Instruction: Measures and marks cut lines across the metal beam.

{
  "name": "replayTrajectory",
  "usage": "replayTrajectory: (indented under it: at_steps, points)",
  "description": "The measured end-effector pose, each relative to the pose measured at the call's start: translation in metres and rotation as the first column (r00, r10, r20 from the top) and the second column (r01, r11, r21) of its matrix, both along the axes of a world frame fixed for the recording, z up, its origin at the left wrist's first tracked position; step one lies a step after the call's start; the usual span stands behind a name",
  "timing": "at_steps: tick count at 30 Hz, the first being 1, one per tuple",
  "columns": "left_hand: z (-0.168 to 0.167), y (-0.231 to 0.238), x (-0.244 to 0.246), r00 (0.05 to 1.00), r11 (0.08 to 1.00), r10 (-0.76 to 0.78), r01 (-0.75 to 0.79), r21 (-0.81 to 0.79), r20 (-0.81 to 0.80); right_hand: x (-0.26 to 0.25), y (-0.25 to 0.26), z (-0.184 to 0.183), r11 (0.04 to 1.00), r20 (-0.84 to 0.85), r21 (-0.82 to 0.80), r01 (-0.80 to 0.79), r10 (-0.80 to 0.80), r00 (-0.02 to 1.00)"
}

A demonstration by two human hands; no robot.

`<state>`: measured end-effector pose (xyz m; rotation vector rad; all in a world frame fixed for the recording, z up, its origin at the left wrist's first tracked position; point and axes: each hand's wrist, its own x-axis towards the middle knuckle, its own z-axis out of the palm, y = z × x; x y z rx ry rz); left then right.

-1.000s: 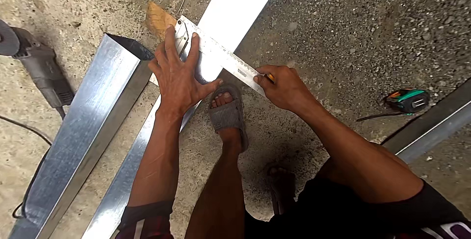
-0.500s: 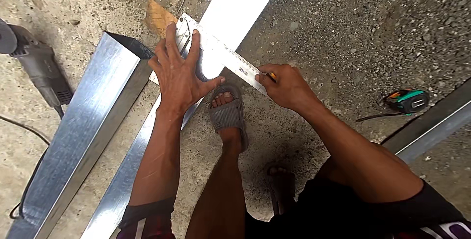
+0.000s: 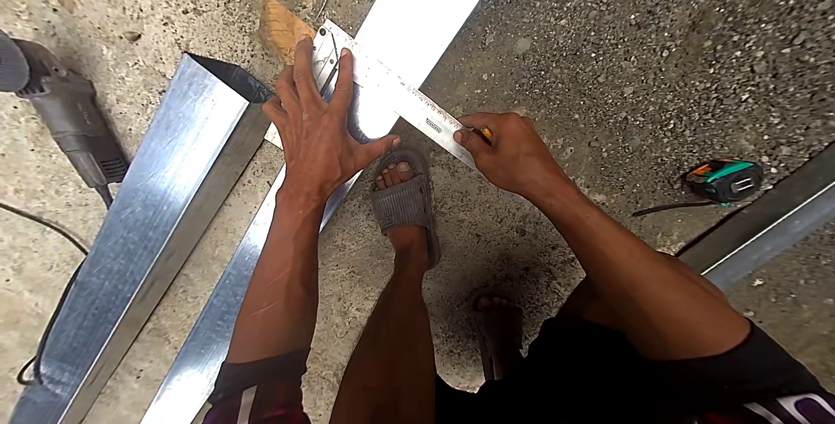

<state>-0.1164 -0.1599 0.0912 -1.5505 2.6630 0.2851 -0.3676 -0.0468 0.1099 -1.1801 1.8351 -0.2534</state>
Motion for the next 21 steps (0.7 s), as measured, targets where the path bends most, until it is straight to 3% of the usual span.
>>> replayTrajectory:
  at_steps: [13, 17, 21]
  points:
    - [-0.001, 0.001, -0.002, 1.0, 1.0, 0.005, -0.004, -0.013, 0.016, -0.005, -0.001, 0.001, 1.0, -0.027, 0.004, -0.018, 0.018, 0.999]
    - [0.0, 0.002, -0.003, 0.999, 1.0, 0.007, -0.006, -0.013, 0.039, -0.011, -0.009, 0.015, 0.964, -0.102, -0.251, 0.093, -0.121, 0.987]
    - [0.001, 0.003, -0.007, 0.999, 0.999, 0.023, -0.022, -0.025, 0.027, -0.007, -0.045, 0.032, 0.882, 0.137, -0.404, 0.242, -0.203, 0.969]
